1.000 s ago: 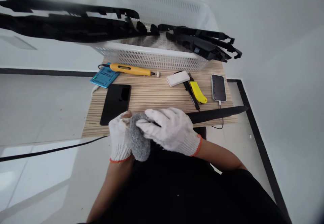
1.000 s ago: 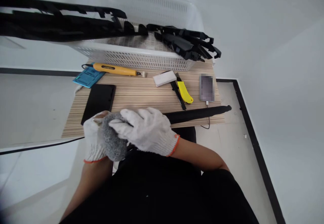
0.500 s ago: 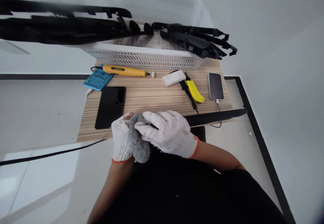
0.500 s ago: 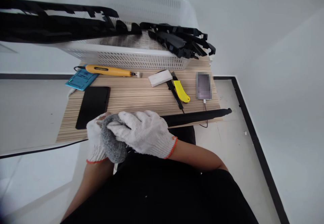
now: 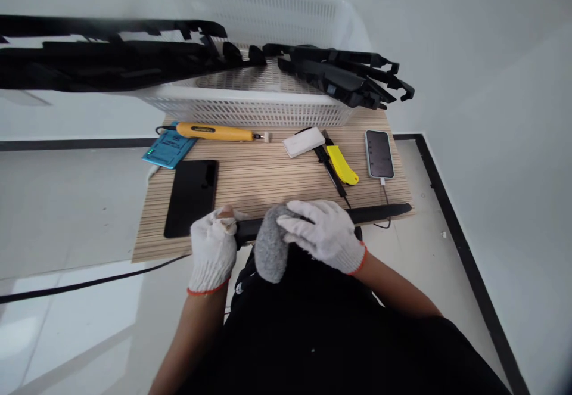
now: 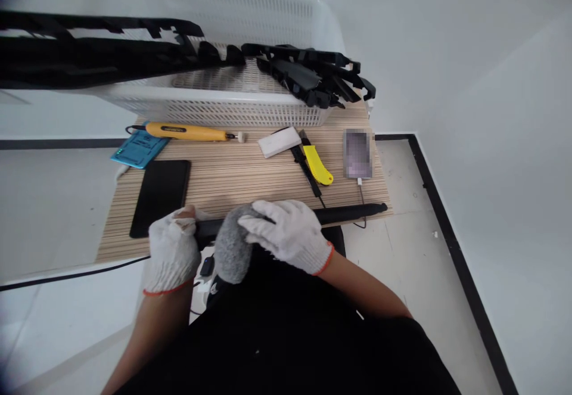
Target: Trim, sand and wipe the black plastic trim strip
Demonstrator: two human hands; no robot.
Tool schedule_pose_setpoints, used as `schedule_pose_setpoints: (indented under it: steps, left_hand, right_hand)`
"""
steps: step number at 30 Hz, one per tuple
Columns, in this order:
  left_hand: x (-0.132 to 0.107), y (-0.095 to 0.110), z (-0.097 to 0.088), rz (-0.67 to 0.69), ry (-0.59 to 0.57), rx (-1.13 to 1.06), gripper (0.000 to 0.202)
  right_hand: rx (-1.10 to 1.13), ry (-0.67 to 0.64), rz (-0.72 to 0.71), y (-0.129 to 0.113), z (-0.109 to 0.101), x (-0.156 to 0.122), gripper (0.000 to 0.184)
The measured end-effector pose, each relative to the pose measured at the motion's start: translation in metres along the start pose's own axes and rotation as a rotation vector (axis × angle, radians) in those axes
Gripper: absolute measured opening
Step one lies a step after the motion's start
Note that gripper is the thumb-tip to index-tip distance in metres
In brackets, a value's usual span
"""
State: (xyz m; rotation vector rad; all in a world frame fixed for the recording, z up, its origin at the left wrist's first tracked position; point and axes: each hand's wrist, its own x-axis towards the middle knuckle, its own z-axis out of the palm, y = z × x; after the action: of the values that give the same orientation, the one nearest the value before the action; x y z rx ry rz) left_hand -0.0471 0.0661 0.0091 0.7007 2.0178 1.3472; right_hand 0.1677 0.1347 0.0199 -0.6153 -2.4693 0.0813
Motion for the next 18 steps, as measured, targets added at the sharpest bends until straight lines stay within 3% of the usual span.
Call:
schedule_pose_setpoints:
  steps: [7,11,15,18]
  left_hand:
    - [0.006,-0.003,-0.003,-0.079,0.012,-0.045,0.029]
    - [0.009,-0.014,-0.004,-0.082,0.004,-0.048,0.034]
    - [0.009,-0.017,-0.004,-0.002,0.030,0.003,0.038]
    - [0.006,-0.015,-0.003,0.050,0.014,0.020,0.040]
  right_hand:
    - [-0.204,-0.063,0.314,0.060,-0.051,-0.060,0.027]
    - [-0.470,0.063,0.445,0.088,-0.073,-0.096,0.024]
    - [-0.413,0.109,0.565,0.087,-0.076,-0.105,0.025]
    - [-0.219,0.086,0.467,0.068,-0.066,-0.090,0.032]
